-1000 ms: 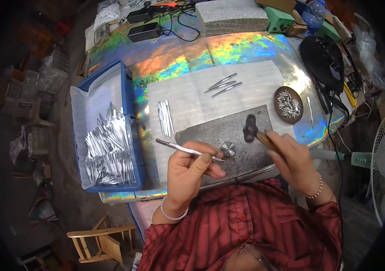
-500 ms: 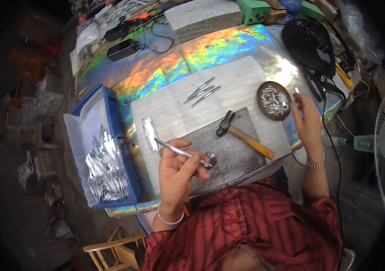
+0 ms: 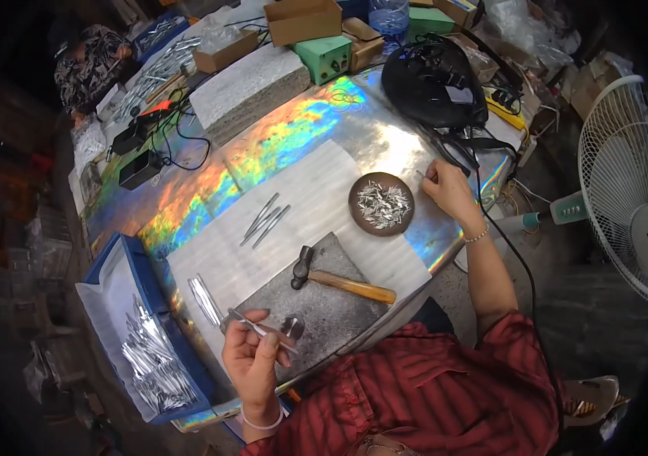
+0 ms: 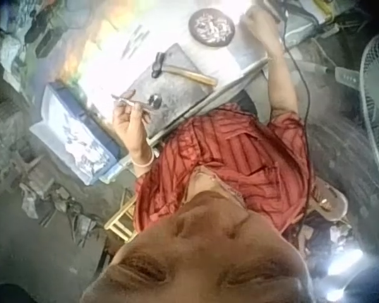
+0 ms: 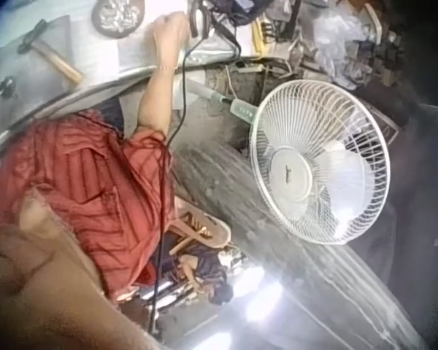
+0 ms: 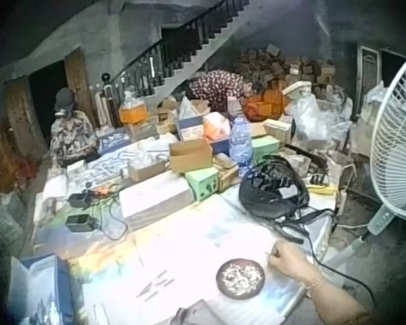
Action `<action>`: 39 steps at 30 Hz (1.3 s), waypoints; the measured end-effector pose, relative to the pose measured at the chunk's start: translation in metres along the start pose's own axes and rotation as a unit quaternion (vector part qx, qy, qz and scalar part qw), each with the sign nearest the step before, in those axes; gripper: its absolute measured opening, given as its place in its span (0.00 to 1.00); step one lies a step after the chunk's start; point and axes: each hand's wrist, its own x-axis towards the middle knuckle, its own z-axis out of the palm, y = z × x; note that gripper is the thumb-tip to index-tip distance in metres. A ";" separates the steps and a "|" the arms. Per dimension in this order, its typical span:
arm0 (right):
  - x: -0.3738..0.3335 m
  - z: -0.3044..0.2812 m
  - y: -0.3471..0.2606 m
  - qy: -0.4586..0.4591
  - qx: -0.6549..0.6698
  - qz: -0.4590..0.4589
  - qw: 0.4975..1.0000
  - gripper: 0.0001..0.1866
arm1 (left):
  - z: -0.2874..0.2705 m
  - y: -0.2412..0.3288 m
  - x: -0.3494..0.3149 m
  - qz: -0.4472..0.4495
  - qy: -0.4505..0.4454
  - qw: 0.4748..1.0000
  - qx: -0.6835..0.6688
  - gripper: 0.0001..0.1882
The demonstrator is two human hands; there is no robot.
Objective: Hammering small metal pins into metal strips at a workshop workbench.
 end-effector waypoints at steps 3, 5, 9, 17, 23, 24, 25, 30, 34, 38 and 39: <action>-0.011 -0.013 -0.009 0.012 0.052 -0.001 0.999 0.06 | -0.005 -0.006 -0.002 -0.010 -0.039 0.999 0.016 0.12; -0.027 -0.037 -0.041 -0.023 0.246 0.037 0.968 0.06 | -0.001 -0.009 0.000 0.006 -0.046 0.998 0.035 0.12; -0.064 -0.058 -0.126 -0.238 0.468 0.062 0.849 0.07 | -0.002 -0.013 0.001 0.043 -0.072 0.993 0.079 0.10; -0.090 -0.029 -0.197 -0.231 0.450 -0.299 0.809 0.04 | 0.015 -0.009 -0.006 0.015 -0.128 0.992 -0.001 0.07; -0.105 -0.027 -0.213 -0.251 0.415 -0.221 0.846 0.05 | 0.010 -0.013 -0.018 0.006 -0.097 0.995 -0.018 0.07; -0.107 -0.025 -0.214 -0.242 0.415 -0.227 0.847 0.05 | 0.008 -0.015 -0.020 0.005 -0.097 0.995 -0.019 0.07; -0.107 -0.025 -0.215 -0.232 0.413 -0.233 0.849 0.05 | 0.007 -0.018 -0.021 0.026 -0.089 0.996 0.007 0.07; -0.109 -0.026 -0.218 -0.233 0.397 -0.242 0.854 0.06 | 0.006 -0.017 -0.022 0.062 -0.077 0.993 0.064 0.06; -0.108 -0.026 -0.220 -0.225 0.399 -0.266 0.848 0.06 | 0.004 -0.021 -0.021 0.074 -0.071 0.993 0.060 0.06; -0.107 -0.026 -0.222 -0.225 0.398 -0.270 0.847 0.06 | 0.003 -0.019 -0.020 0.077 -0.080 0.991 0.076 0.06; -0.106 -0.026 -0.221 -0.232 0.394 -0.273 0.847 0.06 | 0.003 -0.019 -0.019 0.076 -0.079 0.991 0.075 0.06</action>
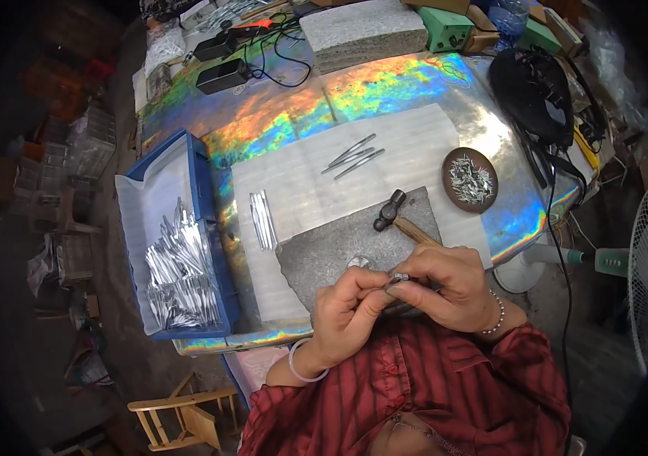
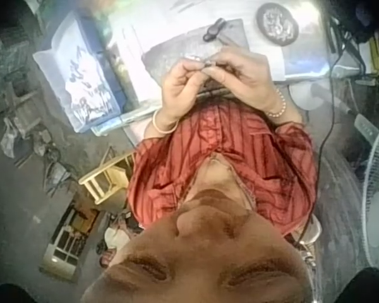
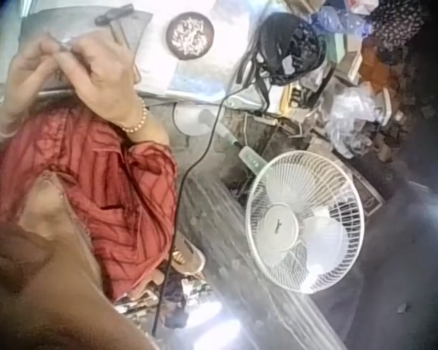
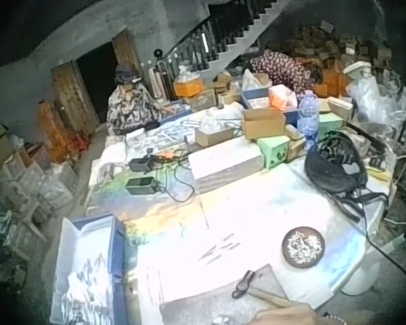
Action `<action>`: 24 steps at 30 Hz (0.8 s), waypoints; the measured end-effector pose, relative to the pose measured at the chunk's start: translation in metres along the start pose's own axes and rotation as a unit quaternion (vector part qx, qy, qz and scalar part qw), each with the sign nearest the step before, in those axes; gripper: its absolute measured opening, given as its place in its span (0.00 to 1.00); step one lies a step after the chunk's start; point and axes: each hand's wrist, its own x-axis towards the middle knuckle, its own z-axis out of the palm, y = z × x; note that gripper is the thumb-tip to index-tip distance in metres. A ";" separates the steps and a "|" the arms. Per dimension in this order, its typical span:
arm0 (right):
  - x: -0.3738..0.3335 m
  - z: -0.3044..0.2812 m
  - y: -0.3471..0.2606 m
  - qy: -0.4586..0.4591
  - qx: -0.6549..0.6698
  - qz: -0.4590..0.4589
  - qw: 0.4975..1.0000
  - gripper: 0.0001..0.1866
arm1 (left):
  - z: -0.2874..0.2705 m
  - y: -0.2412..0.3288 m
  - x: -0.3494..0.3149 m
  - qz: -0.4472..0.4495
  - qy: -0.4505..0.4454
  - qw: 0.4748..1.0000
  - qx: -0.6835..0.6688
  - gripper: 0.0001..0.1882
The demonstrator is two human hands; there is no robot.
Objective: Hammering small metal pins into metal strips at a workshop workbench.
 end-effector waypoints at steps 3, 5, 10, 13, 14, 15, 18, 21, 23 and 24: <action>0.001 -0.003 0.000 -0.018 -0.009 0.001 1.000 0.06 | 0.001 0.001 0.001 0.014 -0.002 1.000 0.024 0.06; 0.001 -0.004 0.001 -0.026 -0.016 0.003 1.000 0.06 | 0.002 0.004 0.001 -0.014 -0.008 1.000 0.024 0.05; -0.002 -0.001 -0.002 -0.014 0.134 0.203 0.970 0.05 | 0.001 0.010 0.010 -0.063 -0.040 0.997 0.004 0.05; 0.000 0.001 -0.001 -0.016 0.155 0.208 0.966 0.06 | -0.001 0.014 0.013 -0.113 -0.061 0.991 -0.041 0.05; 0.000 0.002 0.002 -0.019 0.155 0.209 0.965 0.06 | -0.002 0.015 0.014 -0.135 -0.073 0.986 -0.069 0.05; -0.001 0.005 0.007 -0.009 0.198 0.219 0.955 0.07 | -0.002 0.013 0.015 -0.136 -0.070 0.986 -0.070 0.05; 0.002 0.007 0.013 0.003 0.256 0.255 0.932 0.08 | -0.005 0.010 0.021 -0.177 -0.086 0.974 -0.110 0.05; 0.007 0.010 0.029 0.033 0.283 0.275 0.918 0.09 | -0.006 0.012 0.030 -0.231 -0.103 0.950 -0.185 0.06; 0.015 0.008 0.036 0.035 0.260 0.288 0.921 0.09 | -0.008 0.018 0.040 -0.264 -0.107 0.944 -0.164 0.05; 0.018 0.006 0.039 0.024 0.277 0.310 0.909 0.09 | -0.010 0.016 0.042 -0.277 -0.117 0.939 -0.167 0.09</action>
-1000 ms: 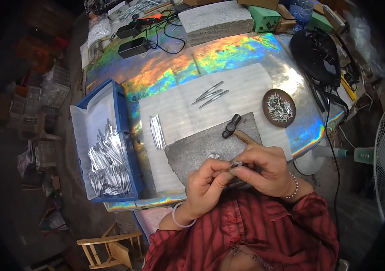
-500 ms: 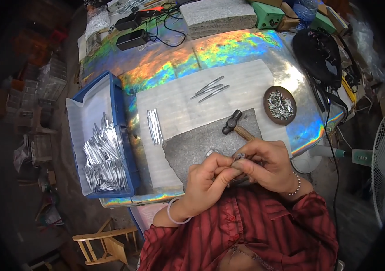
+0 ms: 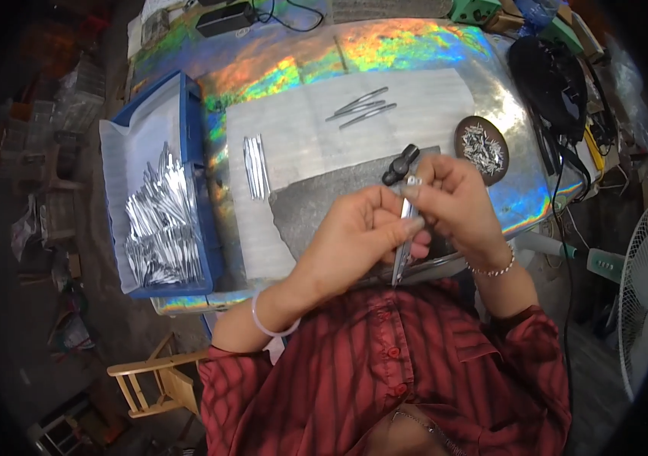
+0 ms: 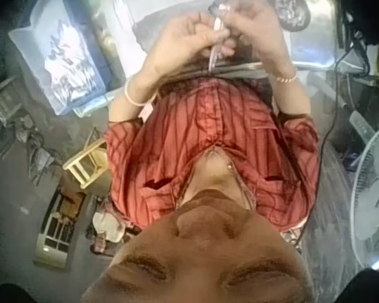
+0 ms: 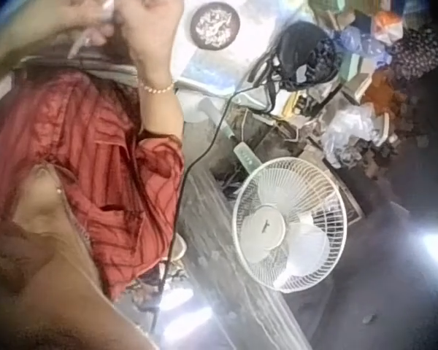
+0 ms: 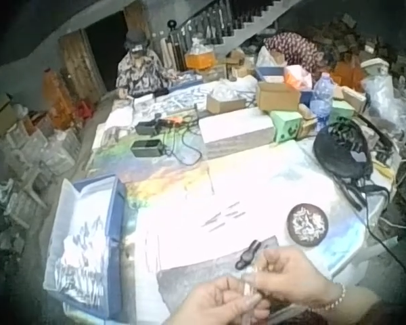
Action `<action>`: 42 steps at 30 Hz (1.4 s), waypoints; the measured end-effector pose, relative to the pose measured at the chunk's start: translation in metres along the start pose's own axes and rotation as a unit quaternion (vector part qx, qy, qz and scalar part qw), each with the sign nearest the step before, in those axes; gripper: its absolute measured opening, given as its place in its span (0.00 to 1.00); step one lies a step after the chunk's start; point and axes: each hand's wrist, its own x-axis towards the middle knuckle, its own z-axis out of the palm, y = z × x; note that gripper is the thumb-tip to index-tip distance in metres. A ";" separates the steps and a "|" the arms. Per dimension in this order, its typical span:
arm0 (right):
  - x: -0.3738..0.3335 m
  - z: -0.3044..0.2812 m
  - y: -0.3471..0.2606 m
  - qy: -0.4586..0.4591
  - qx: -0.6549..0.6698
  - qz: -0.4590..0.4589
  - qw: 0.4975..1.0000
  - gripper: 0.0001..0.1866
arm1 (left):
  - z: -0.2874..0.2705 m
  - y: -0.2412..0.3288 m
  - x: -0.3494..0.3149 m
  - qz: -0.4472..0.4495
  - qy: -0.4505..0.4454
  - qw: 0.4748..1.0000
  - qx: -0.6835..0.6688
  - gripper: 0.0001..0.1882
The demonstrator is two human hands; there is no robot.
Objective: Hammering small metal pins into metal strips at a workshop workbench.
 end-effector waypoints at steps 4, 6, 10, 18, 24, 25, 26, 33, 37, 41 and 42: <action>0.013 -0.005 0.007 -0.001 0.037 0.039 0.999 0.10 | -0.005 0.002 0.010 -0.028 0.003 0.998 -0.048 0.09; 0.017 -0.006 0.011 0.002 0.063 0.056 0.996 0.10 | -0.008 0.003 0.014 -0.044 0.000 0.997 -0.071 0.10; 0.017 -0.008 0.012 -0.001 0.078 0.059 0.995 0.10 | -0.010 0.005 0.019 -0.061 -0.029 0.995 -0.076 0.10; 0.008 -0.006 0.015 0.048 0.108 0.010 0.993 0.09 | -0.005 0.014 0.022 -0.083 -0.037 0.994 -0.065 0.09; -0.007 0.001 0.010 0.081 0.101 -0.024 0.991 0.09 | 0.000 0.018 0.019 -0.081 -0.056 0.995 -0.024 0.09; -0.009 0.000 0.011 0.082 0.102 -0.025 0.991 0.09 | 0.001 0.018 0.019 -0.082 -0.057 0.995 -0.023 0.09; -0.011 -0.002 0.011 0.083 0.100 -0.020 0.991 0.10 | 0.002 0.018 0.020 -0.085 -0.058 0.995 -0.016 0.09; -0.019 -0.017 0.017 0.086 0.095 -0.026 0.991 0.08 | 0.014 0.013 0.024 -0.094 -0.063 0.994 -0.006 0.08; -0.027 -0.059 -0.010 0.084 -0.019 -0.058 0.995 0.06 | 0.006 -0.006 0.017 0.054 -0.015 0.998 0.023 0.08; -0.031 -0.144 -0.034 0.251 -0.356 -0.065 0.898 0.08 | -0.004 -0.010 -0.007 0.197 0.132 0.970 0.054 0.09; -0.026 -0.175 -0.021 0.281 -0.438 -0.081 0.850 0.08 | -0.002 -0.013 -0.007 0.212 0.140 0.967 -0.004 0.08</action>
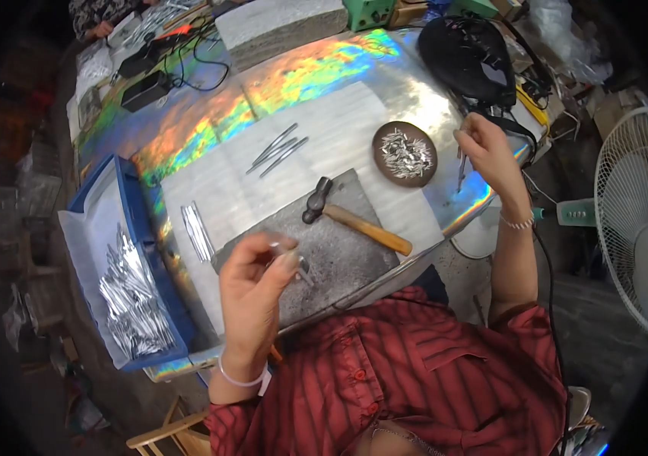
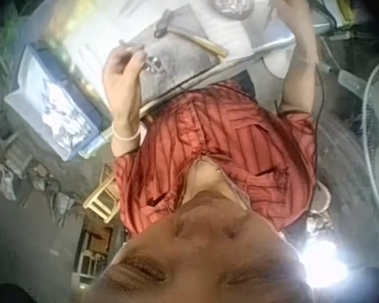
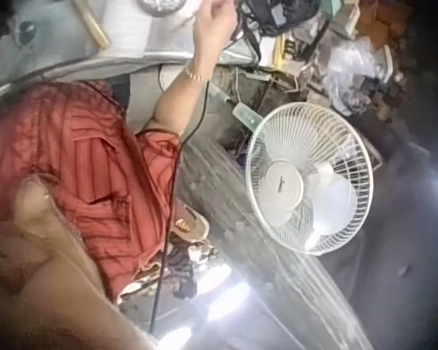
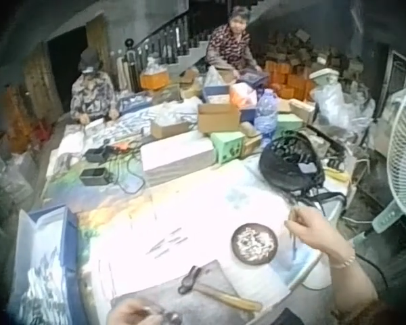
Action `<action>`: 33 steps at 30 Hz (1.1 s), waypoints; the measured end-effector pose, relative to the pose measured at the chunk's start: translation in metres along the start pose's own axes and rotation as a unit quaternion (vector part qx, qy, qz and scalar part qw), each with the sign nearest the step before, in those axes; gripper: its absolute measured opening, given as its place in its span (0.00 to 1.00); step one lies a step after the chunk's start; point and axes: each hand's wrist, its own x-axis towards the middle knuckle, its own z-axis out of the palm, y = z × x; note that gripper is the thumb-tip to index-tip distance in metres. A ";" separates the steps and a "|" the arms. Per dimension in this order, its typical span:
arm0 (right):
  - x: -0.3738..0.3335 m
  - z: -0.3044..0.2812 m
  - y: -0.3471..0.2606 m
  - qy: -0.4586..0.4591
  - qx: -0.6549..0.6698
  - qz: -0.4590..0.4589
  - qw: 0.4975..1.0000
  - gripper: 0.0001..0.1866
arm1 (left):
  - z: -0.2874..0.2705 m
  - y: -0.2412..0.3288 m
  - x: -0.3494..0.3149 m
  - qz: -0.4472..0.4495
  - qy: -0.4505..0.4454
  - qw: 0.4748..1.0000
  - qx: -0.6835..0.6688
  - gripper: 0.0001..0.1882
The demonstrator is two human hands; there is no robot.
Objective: Hammering small metal pins into metal strips at a workshop workbench.
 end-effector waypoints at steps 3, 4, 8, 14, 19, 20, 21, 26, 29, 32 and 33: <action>0.023 0.013 0.064 0.029 -0.132 -0.022 0.991 0.10 | -0.004 -0.001 -0.005 -0.025 0.005 0.988 -0.150 0.05; 0.024 0.018 0.070 0.018 -0.190 -0.039 0.981 0.09 | -0.001 -0.003 -0.008 -0.013 0.009 0.980 -0.198 0.05; -0.016 0.038 -0.011 0.019 0.032 -0.091 0.995 0.13 | -0.001 -0.017 -0.019 -0.037 0.065 0.968 -0.240 0.06; -0.087 0.084 -0.109 -0.303 0.507 0.002 0.807 0.13 | 0.005 -0.031 -0.025 -0.089 0.043 0.954 -0.282 0.05; -0.082 0.103 -0.115 -0.331 0.584 0.074 0.737 0.07 | 0.000 -0.023 -0.039 -0.053 -0.029 0.997 -0.044 0.08; -0.083 0.105 -0.117 -0.350 0.574 0.082 0.736 0.07 | 0.001 -0.020 -0.043 -0.064 -0.022 0.997 -0.022 0.12; -0.083 0.107 -0.122 -0.361 0.550 0.076 0.750 0.06 | 0.001 -0.016 -0.044 -0.058 -0.033 0.998 -0.016 0.14; -0.081 0.117 -0.128 -0.366 0.543 0.070 0.753 0.05 | -0.005 -0.012 -0.041 -0.074 -0.050 0.996 -0.017 0.15; -0.077 0.121 -0.131 -0.376 0.549 0.062 0.744 0.05 | -0.008 -0.009 -0.038 -0.097 -0.070 0.992 -0.032 0.11; -0.073 0.123 -0.132 -0.418 0.542 0.121 0.719 0.05 | -0.009 -0.004 -0.032 -0.128 -0.087 0.987 -0.047 0.08; -0.072 0.124 -0.131 -0.418 0.542 0.121 0.719 0.05 | -0.010 -0.004 -0.030 -0.142 -0.089 0.984 -0.054 0.08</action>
